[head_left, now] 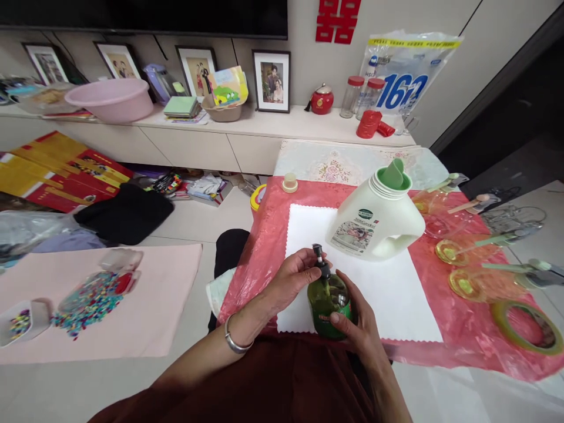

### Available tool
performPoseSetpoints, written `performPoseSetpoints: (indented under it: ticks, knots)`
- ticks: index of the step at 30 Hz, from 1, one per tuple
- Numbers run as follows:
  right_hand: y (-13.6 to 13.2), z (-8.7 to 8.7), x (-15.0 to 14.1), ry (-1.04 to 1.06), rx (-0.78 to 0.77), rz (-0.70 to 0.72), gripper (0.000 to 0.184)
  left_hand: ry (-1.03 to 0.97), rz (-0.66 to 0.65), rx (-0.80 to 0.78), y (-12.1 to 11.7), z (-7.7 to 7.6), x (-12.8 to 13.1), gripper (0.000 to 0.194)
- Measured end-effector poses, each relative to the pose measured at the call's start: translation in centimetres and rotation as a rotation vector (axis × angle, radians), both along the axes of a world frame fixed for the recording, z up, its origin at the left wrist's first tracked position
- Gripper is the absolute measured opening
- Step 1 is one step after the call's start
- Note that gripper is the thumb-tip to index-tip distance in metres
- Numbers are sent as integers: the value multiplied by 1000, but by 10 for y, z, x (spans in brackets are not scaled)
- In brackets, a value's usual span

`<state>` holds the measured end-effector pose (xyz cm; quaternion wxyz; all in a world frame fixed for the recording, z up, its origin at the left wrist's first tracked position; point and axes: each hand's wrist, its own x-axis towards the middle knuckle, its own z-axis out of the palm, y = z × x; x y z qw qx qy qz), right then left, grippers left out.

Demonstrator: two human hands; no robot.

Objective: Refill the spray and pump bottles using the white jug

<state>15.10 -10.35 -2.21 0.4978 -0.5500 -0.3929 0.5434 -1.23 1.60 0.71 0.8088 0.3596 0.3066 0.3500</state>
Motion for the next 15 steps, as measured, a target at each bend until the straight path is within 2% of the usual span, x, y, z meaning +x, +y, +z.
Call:
performPoseSetpoints:
  ticks: [5,8,12,15]
  knots:
    - [2,-7,-4,-158,98,15,85,203,-39,66,4,9,-7,49]
    - [3,-6,-1,-278,168,11,80,289,-23,150,16,17,-13,48]
    - [-4,-8,15,-297,228,-126,61,391,175,323,50,29,-17,41]
    - [-17,-11,25,-255,160,-188,58,523,323,477,87,34,-10,37]
